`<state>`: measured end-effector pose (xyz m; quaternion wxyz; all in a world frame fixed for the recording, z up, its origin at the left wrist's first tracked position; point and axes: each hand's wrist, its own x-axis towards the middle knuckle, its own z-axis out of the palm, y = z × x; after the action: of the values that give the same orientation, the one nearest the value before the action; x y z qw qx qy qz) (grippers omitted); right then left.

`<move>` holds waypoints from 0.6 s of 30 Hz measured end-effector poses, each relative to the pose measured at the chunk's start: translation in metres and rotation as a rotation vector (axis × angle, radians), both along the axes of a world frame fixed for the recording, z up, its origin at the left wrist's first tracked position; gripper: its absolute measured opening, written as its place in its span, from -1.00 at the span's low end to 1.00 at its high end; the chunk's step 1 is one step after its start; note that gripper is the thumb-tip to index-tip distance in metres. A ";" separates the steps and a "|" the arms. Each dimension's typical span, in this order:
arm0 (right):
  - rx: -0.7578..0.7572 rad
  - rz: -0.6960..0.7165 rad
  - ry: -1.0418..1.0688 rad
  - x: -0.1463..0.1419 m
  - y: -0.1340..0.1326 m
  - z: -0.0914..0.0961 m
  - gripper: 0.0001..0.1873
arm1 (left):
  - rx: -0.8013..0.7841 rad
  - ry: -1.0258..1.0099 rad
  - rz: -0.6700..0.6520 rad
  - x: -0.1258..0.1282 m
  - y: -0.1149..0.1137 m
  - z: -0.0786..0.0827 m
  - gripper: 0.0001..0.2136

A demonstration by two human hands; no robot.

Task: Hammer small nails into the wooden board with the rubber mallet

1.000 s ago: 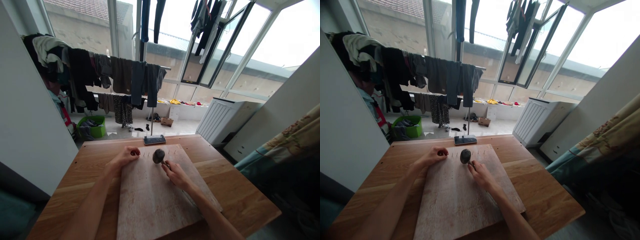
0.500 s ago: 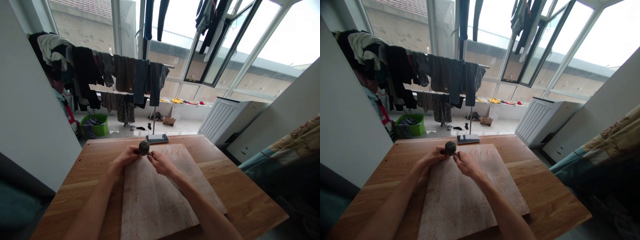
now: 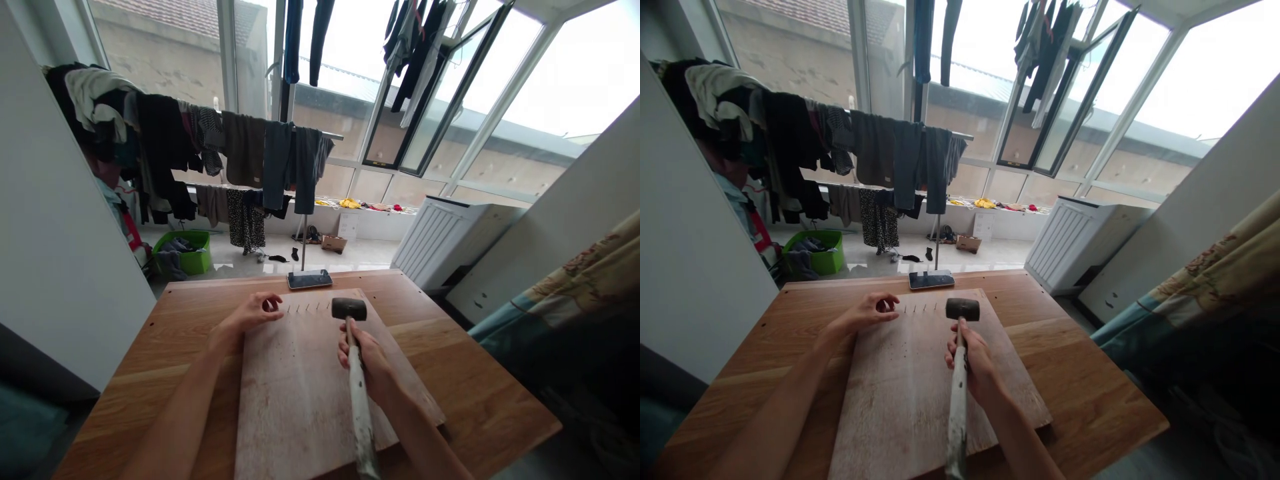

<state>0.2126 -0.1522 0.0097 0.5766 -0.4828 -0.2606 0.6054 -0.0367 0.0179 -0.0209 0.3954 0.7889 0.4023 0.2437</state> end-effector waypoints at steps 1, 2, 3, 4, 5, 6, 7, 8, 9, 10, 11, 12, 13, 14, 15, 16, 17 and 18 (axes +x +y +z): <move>-0.027 -0.060 0.023 0.004 -0.005 -0.003 -0.60 | 0.001 0.005 0.003 0.001 0.000 0.000 -0.59; -0.053 -0.096 0.038 0.008 -0.009 -0.005 -0.63 | 0.004 0.012 0.007 0.001 0.000 0.000 -0.59; -0.076 -0.100 0.046 0.011 -0.012 -0.007 -0.65 | 0.009 0.018 0.013 0.002 0.000 0.000 -0.59; -0.095 -0.078 0.046 0.013 -0.016 -0.009 -0.65 | 0.013 0.021 0.016 0.004 0.000 0.000 -0.59; -0.106 -0.037 0.027 0.015 -0.020 -0.011 -0.64 | 0.018 0.022 0.019 0.004 0.000 0.001 -0.58; -0.114 0.017 -0.018 0.018 -0.024 -0.011 -0.62 | 0.025 0.021 0.022 0.004 -0.001 0.002 -0.58; -0.122 0.081 -0.095 0.020 -0.029 -0.011 -0.59 | 0.044 0.022 0.031 0.004 -0.002 0.003 -0.58; -0.124 0.143 -0.205 0.024 -0.035 -0.010 -0.55 | 0.083 0.035 0.045 0.001 -0.003 0.005 -0.59; -0.117 0.193 -0.344 0.028 -0.042 -0.008 -0.51 | 0.142 0.068 0.064 -0.002 -0.006 0.008 -0.60; -0.097 0.228 -0.501 0.033 -0.049 -0.006 -0.47 | 0.215 0.119 0.090 -0.007 -0.010 0.012 -0.63; -0.069 0.248 -0.659 0.039 -0.057 -0.005 -0.44 | 0.287 0.188 0.123 -0.013 -0.016 0.015 -0.64; -0.031 0.242 -0.811 0.044 -0.065 -0.004 -0.43 | 0.342 0.267 0.155 -0.019 -0.023 0.019 -0.64; 0.016 0.200 -0.951 0.050 -0.072 -0.005 -0.45 | 0.371 0.348 0.183 -0.026 -0.032 0.023 -0.62; 0.069 0.137 -1.078 0.056 -0.079 -0.007 -0.49 | 0.367 0.425 0.205 -0.032 -0.041 0.026 -0.60; 0.123 0.068 -1.194 0.062 -0.086 -0.012 -0.53 | 0.341 0.494 0.215 -0.038 -0.051 0.028 -0.58; 0.179 -0.001 -1.300 0.068 -0.092 -0.018 -0.56 | 0.312 0.550 0.212 -0.042 -0.062 0.030 -0.56; 0.234 -0.059 -1.399 0.073 -0.096 -0.026 -0.56 | 0.285 0.593 0.197 -0.044 -0.072 0.031 -0.54; 0.284 -0.095 -1.495 0.078 -0.100 -0.035 -0.54 | 0.268 0.626 0.181 -0.044 -0.082 0.031 -0.52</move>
<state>0.2910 -0.2519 -0.0254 0.3286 -0.6962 -0.6360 0.0526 -0.0812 -0.0640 0.0101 0.1224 0.8314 0.5368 0.0746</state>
